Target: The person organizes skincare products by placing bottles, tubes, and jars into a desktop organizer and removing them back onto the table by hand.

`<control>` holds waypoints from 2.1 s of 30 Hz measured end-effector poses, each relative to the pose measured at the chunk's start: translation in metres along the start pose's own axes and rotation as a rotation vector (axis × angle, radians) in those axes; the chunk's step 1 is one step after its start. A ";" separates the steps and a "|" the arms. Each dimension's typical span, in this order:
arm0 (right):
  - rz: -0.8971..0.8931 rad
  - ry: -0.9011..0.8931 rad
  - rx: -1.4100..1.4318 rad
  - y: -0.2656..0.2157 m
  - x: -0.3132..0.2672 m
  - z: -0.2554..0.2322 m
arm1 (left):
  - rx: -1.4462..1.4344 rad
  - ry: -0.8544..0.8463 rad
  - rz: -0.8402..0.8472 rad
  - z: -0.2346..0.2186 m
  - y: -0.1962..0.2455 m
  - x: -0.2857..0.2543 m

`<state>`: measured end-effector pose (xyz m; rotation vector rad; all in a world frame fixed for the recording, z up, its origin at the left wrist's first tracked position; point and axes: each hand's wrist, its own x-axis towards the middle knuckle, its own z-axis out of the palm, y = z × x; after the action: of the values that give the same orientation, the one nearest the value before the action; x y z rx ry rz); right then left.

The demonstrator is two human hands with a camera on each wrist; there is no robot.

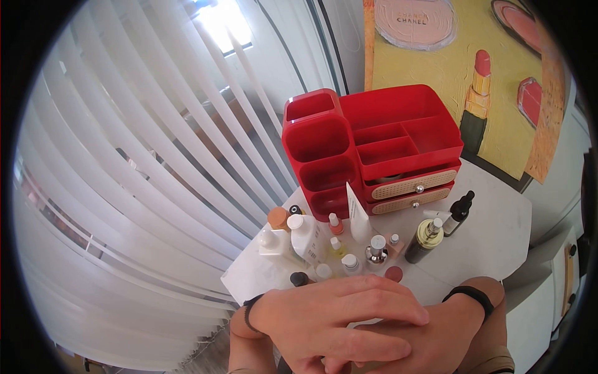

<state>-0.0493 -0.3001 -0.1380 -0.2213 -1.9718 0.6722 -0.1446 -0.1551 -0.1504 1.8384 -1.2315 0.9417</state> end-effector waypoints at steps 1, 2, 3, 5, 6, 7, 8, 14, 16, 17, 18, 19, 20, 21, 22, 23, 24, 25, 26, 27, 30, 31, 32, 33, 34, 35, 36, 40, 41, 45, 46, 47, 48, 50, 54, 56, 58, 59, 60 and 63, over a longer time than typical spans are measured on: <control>0.004 -0.007 -0.022 -0.002 0.001 -0.002 | 0.007 -0.007 0.007 -0.001 -0.001 0.000; 0.008 -0.015 -0.044 -0.003 0.001 -0.002 | 0.013 -0.015 0.013 -0.001 -0.001 -0.001; 0.008 -0.015 -0.044 -0.003 0.001 -0.002 | 0.013 -0.014 0.013 0.000 -0.001 0.000; 0.030 -0.027 -0.051 -0.004 0.001 -0.002 | 0.019 0.046 0.026 0.004 -0.002 0.001; 0.031 -0.026 -0.051 -0.008 0.002 -0.006 | 0.018 0.046 0.026 0.006 0.009 0.011; 0.099 -0.068 -0.047 -0.015 0.003 -0.011 | 0.000 0.163 -0.211 0.012 0.028 0.025; 0.168 -0.112 -0.042 -0.018 0.004 -0.014 | -0.017 0.280 -0.449 0.016 0.040 0.033; 0.000 0.060 -0.045 0.008 -0.003 0.007 | -0.012 0.347 -0.462 0.025 0.038 0.026; 0.022 0.055 -0.052 0.007 -0.003 0.007 | -0.013 0.291 -0.300 0.017 0.023 0.018; 0.044 0.049 -0.060 0.006 -0.003 0.006 | -0.013 0.233 -0.138 0.013 0.016 0.015; 0.065 0.044 -0.067 0.004 -0.001 0.005 | -0.013 0.233 -0.138 0.013 0.012 0.015; 0.087 0.038 -0.074 0.001 0.000 0.004 | 0.022 0.244 -0.097 0.014 0.009 0.014; 0.108 0.032 -0.081 -0.001 0.002 0.002 | 0.057 0.255 -0.057 0.015 0.008 0.015; 0.129 0.026 -0.087 -0.004 0.003 0.001 | 0.058 0.256 -0.057 0.011 0.010 0.015; 0.150 0.019 -0.095 -0.007 0.005 -0.001 | 0.085 0.178 -0.102 0.002 0.018 0.016; 0.171 0.012 -0.102 -0.010 0.006 -0.002 | 0.112 0.101 -0.147 -0.009 0.028 0.016; 0.191 0.005 -0.111 -0.013 0.006 -0.004 | 0.139 0.022 -0.190 -0.021 0.038 0.017; 0.210 0.000 -0.126 -0.016 0.006 -0.005 | 0.163 -0.061 -0.229 -0.032 0.044 0.018; 0.231 -0.002 -0.136 -0.017 0.005 -0.006 | -0.001 0.166 -0.205 -0.042 0.044 0.012; 0.230 0.004 -0.130 -0.018 0.003 -0.004 | -0.164 0.397 -0.189 -0.053 0.047 0.005; 0.157 0.018 -0.144 -0.011 -0.001 0.005 | 0.596 0.500 -0.803 -0.145 0.033 -0.025; 0.114 0.012 -0.136 -0.010 -0.002 0.005 | 0.603 0.361 -0.986 -0.163 0.018 -0.035; 0.069 0.004 -0.140 -0.009 -0.003 0.005 | 0.789 0.115 -1.168 -0.180 0.009 -0.068; 0.063 0.002 -0.141 -0.014 -0.001 0.001 | 0.773 -0.043 -1.334 -0.186 0.005 -0.089; 0.098 -0.064 -0.152 -0.023 0.004 -0.006 | 0.749 -0.205 -1.495 -0.188 0.002 -0.106; 0.134 -0.129 -0.160 -0.027 0.006 -0.010 | 0.753 -0.206 -1.499 -0.187 -0.002 -0.120; 0.127 -0.130 -0.151 -0.027 0.005 -0.009 | 0.712 -0.274 -1.527 -0.183 -0.005 -0.132; 0.092 -0.076 -0.167 -0.023 0.001 0.002 | 0.534 -0.529 -1.631 -0.175 -0.017 -0.146; 0.081 -0.043 -0.196 -0.022 -0.001 0.003 | 0.539 -0.539 -1.614 -0.172 -0.019 -0.140; 0.098 -0.040 -0.195 -0.026 -0.005 -0.001 | 0.522 -0.606 -1.363 -0.184 -0.021 -0.123; 0.080 -0.043 -0.209 -0.026 -0.006 0.000 | 0.534 -0.395 -1.633 -0.190 -0.017 -0.105; 0.047 -0.062 -0.204 -0.024 -0.006 0.001 | 0.606 -0.327 -1.524 -0.214 -0.015 -0.102; 0.034 -0.076 -0.185 -0.022 -0.005 0.002 | 0.712 -0.287 -1.440 -0.234 -0.016 -0.087; 0.042 -0.055 -0.219 -0.022 -0.005 0.006 | 0.935 -0.065 -1.316 -0.236 -0.017 -0.020; 0.051 -0.126 -0.233 -0.024 -0.002 0.000 | 0.916 -0.005 -1.207 -0.231 -0.071 0.047; 0.113 -0.176 -0.179 -0.029 0.000 -0.004 | 0.940 -0.164 -1.243 -0.229 -0.108 0.050; 0.094 -0.200 -0.201 -0.027 0.000 -0.004 | 1.199 -0.278 -1.333 -0.218 -0.138 0.045; 0.074 -0.200 -0.204 -0.026 0.000 -0.003 | 1.196 -0.272 -1.328 -0.213 -0.146 0.047; 0.078 -0.198 -0.204 -0.027 -0.001 -0.003 | 1.150 -0.353 -1.402 -0.208 -0.152 0.047; 0.090 -0.226 -0.196 -0.026 -0.003 -0.002 | 1.133 -0.488 -1.497 -0.201 -0.161 0.047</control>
<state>-0.0429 -0.3218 -0.1254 -0.3693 -2.2585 0.5810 -0.0149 0.0448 -0.0408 3.0183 0.9003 0.1872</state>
